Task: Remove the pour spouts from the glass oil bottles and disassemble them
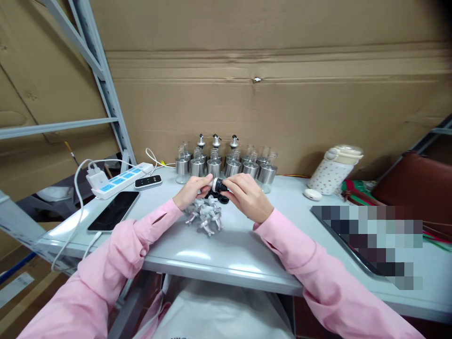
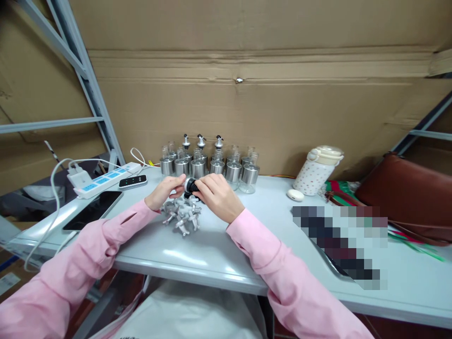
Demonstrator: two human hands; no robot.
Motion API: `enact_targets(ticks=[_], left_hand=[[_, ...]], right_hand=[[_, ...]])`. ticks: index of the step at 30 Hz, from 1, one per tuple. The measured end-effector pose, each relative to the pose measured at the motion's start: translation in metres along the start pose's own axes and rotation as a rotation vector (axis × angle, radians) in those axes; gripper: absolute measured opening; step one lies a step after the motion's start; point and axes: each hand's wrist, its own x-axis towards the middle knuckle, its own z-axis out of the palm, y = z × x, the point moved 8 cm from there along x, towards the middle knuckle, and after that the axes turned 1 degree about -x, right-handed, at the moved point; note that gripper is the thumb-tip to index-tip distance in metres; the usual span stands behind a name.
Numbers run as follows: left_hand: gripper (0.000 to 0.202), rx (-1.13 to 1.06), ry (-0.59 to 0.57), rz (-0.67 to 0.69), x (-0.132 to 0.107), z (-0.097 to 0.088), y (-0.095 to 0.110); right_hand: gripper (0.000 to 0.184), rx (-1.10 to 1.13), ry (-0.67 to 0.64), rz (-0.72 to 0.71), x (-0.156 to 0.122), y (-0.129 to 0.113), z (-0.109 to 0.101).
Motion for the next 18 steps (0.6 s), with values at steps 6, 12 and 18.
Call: enact_targets(ticks=[6, 12, 18], left_hand=[[0.054, 0.048, 0.1, -0.004, 0.001, -0.025, -0.009], [0.039, 0.602, 0.199, 0.242, -0.002, -0.058, -0.004], [0.027, 0.995, -0.145, 0.39, -0.01, -0.011, -0.014]], right_hand=[[0.019, 0.085, 0.021, 0.091, -0.007, 0.013, -0.007], [0.028, 0.126, 0.174, 0.315, -0.017, 0.037, -0.024], [0.028, 0.156, 0.152, 0.305, -0.017, 0.036, -0.019]])
